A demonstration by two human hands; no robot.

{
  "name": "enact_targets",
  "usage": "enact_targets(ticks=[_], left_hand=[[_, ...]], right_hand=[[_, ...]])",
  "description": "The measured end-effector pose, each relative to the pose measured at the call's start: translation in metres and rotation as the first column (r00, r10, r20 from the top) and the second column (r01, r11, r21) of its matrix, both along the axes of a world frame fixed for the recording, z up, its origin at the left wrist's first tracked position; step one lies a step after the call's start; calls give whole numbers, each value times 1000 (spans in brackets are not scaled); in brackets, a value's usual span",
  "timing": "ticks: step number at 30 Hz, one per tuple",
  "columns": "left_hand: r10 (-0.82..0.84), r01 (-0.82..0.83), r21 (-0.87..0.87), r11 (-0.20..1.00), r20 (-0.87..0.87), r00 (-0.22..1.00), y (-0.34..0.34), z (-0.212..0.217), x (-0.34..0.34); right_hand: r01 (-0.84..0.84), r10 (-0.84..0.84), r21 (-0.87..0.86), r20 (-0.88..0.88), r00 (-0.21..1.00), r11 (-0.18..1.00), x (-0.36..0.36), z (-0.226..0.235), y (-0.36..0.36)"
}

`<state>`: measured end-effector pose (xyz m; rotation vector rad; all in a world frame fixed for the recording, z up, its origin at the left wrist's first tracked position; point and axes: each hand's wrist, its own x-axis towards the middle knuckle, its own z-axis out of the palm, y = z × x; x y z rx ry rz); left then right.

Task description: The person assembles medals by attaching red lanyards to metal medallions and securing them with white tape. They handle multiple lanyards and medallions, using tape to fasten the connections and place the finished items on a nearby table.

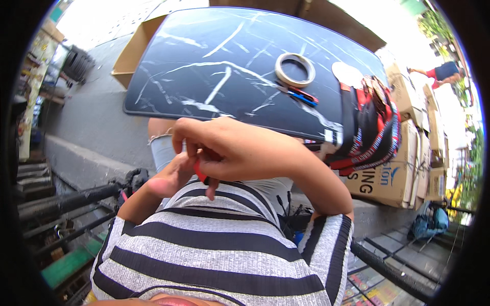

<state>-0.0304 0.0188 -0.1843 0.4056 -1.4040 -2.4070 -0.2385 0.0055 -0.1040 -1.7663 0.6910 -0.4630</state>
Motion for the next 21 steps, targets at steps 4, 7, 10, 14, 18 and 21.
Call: enact_targets(ticks=[4, 7, 10, 14, 18, 21], left_hand=[[-25, 26, -130, 991, 6, 1000, -1, 2, 0], [18, -22, -115, 993, -37, 999, 0, 2, -3], [-3, 3, 10, 1000, 4, 1000, 0, 1, -2], [137, -140, 32, 990, 90, 986, 1, -5, 3], [205, -216, 75, 973, 133, 970, 4, -16, 7], [240, -254, 191, 948, 93, 966, 4, -25, 7]], right_hand=[[33, -30, -55, 52, 998, 998, -5, -8, 5], [167, -134, -356, 117, 984, 919, -6, -15, 8], [276, -346, -760, 72, 936, 588, -33, -24, 0], [538, -881, -831, 139, 452, 145, -151, -33, -43], [502, -862, -810, -457, -217, 303, -241, -71, -56], [557, -892, -771, -437, -110, 309, -261, -89, -54]])
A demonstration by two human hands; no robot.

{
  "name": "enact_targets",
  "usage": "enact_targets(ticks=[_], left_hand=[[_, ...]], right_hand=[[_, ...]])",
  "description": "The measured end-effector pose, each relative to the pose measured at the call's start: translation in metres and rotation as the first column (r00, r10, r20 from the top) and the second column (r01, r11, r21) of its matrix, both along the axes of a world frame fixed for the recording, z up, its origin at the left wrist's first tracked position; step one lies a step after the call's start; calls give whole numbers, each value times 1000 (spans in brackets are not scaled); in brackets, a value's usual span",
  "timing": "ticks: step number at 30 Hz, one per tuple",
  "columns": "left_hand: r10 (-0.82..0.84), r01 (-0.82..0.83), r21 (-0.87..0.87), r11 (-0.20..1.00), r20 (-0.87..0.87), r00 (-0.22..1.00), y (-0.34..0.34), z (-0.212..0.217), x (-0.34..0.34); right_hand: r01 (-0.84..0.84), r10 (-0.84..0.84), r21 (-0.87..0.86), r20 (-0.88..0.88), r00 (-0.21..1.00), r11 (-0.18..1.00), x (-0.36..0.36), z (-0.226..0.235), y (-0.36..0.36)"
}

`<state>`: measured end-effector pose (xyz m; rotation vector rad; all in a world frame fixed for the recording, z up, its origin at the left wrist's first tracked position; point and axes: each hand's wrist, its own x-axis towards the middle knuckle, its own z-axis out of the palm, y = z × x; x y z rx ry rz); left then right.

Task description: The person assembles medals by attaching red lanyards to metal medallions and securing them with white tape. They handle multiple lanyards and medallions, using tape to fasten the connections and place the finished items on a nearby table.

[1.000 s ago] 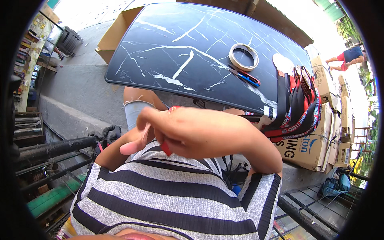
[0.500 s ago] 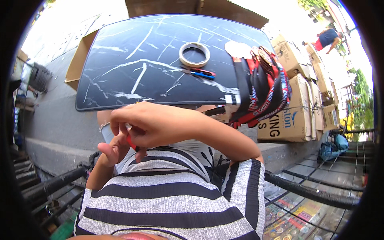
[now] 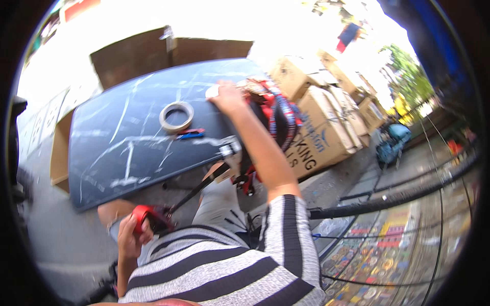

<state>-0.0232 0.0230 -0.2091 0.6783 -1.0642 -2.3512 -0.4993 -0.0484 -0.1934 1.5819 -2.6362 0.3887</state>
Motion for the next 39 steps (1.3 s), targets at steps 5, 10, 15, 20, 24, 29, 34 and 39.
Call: enact_targets(ticks=[5, 10, 15, 20, 24, 29, 34, 39], left_hand=[[-85, 85, -94, 992, 7, 996, -3, -4, 3], [-197, 189, -135, 973, -46, 979, -6, 7, 12], [-314, 319, 16, 948, -128, 941, 1, 4, -7], [365, -362, 58, 930, -53, 929, 16, 11, -6], [188, -188, 16, 982, -5, 982, 4, 16, -1], [294, -300, 61, 952, 83, 952, 9, 3, -10], [306, -303, -44, 952, 77, 949, 13, -1, -15], [407, -402, -96, 911, 38, 913, 5, 3, -6]], right_hand=[[-63, 79, -205, 68, 995, 977, 16, 38, 7], [-364, 382, -121, 373, 845, 923, 76, 120, 51], [-586, 818, -645, 573, 53, 490, 202, 133, 95], [-833, 971, -537, -99, 218, 132, 271, 93, 106], [-799, 996, -598, 91, 14, 66, 265, 53, 119], [-775, 811, -407, 542, 221, 483, 236, 16, 129], [-471, 372, -287, 923, 97, 834, 257, -8, 144], [-624, 435, -210, 870, 231, 752, 251, -47, 127]])
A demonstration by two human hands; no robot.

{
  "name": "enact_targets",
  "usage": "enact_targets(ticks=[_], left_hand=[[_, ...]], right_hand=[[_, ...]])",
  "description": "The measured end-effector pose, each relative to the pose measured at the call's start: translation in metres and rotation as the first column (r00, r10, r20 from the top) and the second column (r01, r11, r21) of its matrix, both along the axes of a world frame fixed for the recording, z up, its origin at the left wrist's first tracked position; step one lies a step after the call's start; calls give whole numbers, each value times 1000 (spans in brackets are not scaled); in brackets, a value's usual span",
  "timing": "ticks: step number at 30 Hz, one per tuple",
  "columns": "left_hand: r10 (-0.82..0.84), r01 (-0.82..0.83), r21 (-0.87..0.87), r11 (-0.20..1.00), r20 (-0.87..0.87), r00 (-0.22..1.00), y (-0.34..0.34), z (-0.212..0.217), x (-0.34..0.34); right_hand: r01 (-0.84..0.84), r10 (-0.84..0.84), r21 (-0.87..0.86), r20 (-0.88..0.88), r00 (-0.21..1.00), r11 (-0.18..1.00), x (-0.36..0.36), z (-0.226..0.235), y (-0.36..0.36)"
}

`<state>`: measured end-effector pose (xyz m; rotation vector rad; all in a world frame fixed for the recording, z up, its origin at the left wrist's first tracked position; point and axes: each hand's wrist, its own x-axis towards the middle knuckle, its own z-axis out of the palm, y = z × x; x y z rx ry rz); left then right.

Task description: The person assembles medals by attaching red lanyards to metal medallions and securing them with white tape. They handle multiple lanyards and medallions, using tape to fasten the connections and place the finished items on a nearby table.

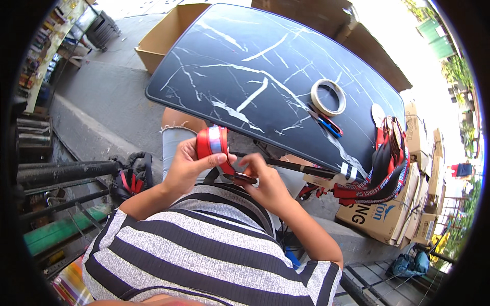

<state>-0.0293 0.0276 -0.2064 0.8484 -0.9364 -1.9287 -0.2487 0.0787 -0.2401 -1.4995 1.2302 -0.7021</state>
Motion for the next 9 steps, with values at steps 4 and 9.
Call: enact_targets(ticks=[4, 9], left_hand=[[151, -147, -88, 985, 50, 987, -7, -4, 13], [238, -224, -219, 950, 40, 970, -9, -8, 14]], right_hand=[[-187, 205, 85, -324, 923, 979, -10, -76, -13], [-316, 394, 238, -629, 670, 918, -28, -175, -36]])
